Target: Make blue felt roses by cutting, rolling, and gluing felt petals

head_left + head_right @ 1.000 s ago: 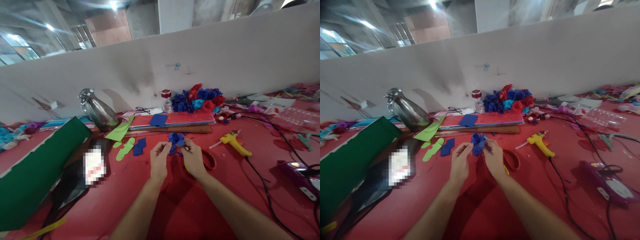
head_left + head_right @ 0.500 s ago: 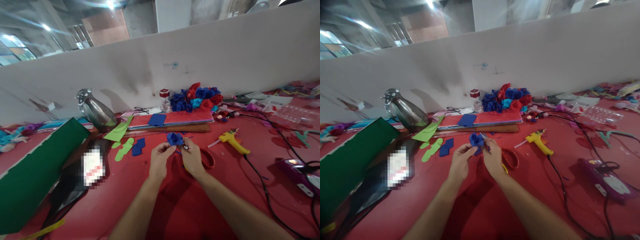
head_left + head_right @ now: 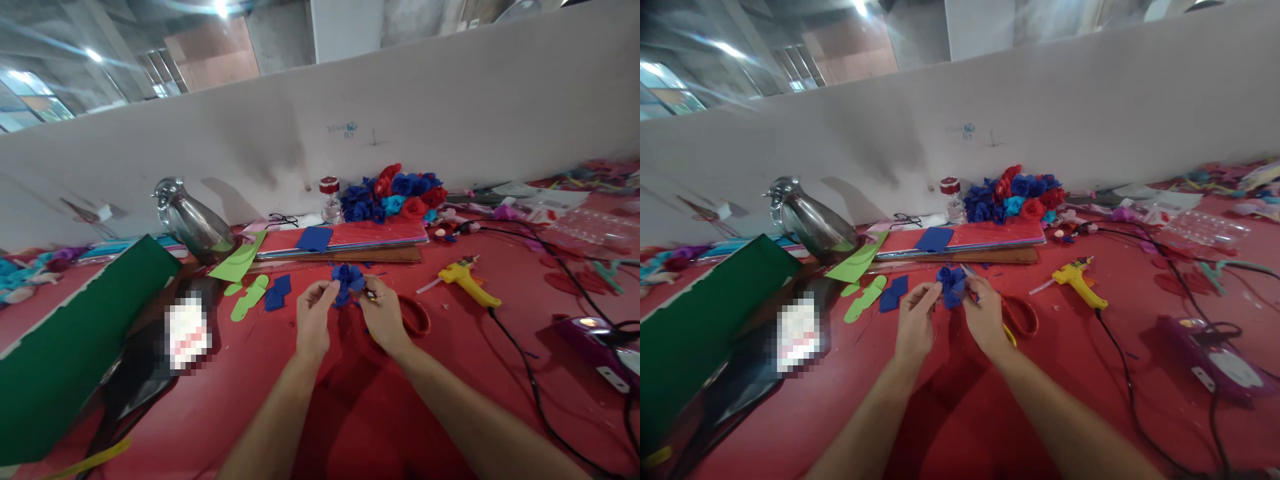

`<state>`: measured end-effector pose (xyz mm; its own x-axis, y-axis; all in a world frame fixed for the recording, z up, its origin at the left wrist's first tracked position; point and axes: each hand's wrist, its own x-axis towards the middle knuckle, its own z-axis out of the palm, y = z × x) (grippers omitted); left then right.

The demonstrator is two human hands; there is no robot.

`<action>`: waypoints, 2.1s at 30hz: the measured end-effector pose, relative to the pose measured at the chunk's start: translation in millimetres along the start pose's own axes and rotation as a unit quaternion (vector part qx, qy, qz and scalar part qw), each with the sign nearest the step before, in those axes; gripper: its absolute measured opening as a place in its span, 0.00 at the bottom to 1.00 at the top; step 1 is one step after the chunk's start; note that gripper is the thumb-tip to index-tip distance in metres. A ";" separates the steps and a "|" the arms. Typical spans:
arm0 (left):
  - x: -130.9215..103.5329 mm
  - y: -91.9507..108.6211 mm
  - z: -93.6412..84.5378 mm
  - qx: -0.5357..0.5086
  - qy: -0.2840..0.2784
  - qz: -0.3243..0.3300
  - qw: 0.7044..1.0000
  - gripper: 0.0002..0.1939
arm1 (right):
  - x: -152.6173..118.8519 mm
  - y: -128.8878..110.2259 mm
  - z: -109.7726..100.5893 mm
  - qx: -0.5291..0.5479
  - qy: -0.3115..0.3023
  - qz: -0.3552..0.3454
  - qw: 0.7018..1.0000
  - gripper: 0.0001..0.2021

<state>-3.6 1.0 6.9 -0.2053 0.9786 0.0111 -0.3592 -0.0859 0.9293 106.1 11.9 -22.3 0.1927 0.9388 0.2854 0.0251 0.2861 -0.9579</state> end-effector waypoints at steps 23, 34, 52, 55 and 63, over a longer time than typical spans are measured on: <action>4.4 -6.8 -6.4 0.081 -0.082 0.021 0.993 0.09 | -0.2 -1.9 1.4 0.001 -0.023 0.008 1.000 0.07; 12.5 5.2 -13.2 0.085 -0.106 0.068 0.988 0.07 | 6.6 3.1 -3.5 0.019 -0.050 -0.031 0.998 0.04; 17.8 -2.0 -11.4 0.101 -0.057 0.006 0.993 0.03 | 6.5 -29.6 -3.3 0.218 -0.044 0.140 0.965 0.14; 18.6 -4.7 -12.6 0.098 -0.062 0.010 0.993 0.03 | 6.5 -31.1 -3.4 0.216 -0.055 0.154 0.963 0.14; 19.4 -11.1 -14.3 0.091 -0.074 0.002 0.993 0.08 | 7.4 -26.3 -2.5 0.197 -0.040 0.153 0.967 0.12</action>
<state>-16.6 18.3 -8.4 -0.0663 0.9962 0.0567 -0.1862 -0.0682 0.9801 109.3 10.8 4.9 0.0547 0.9985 0.0067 -0.4009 0.0281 -0.9157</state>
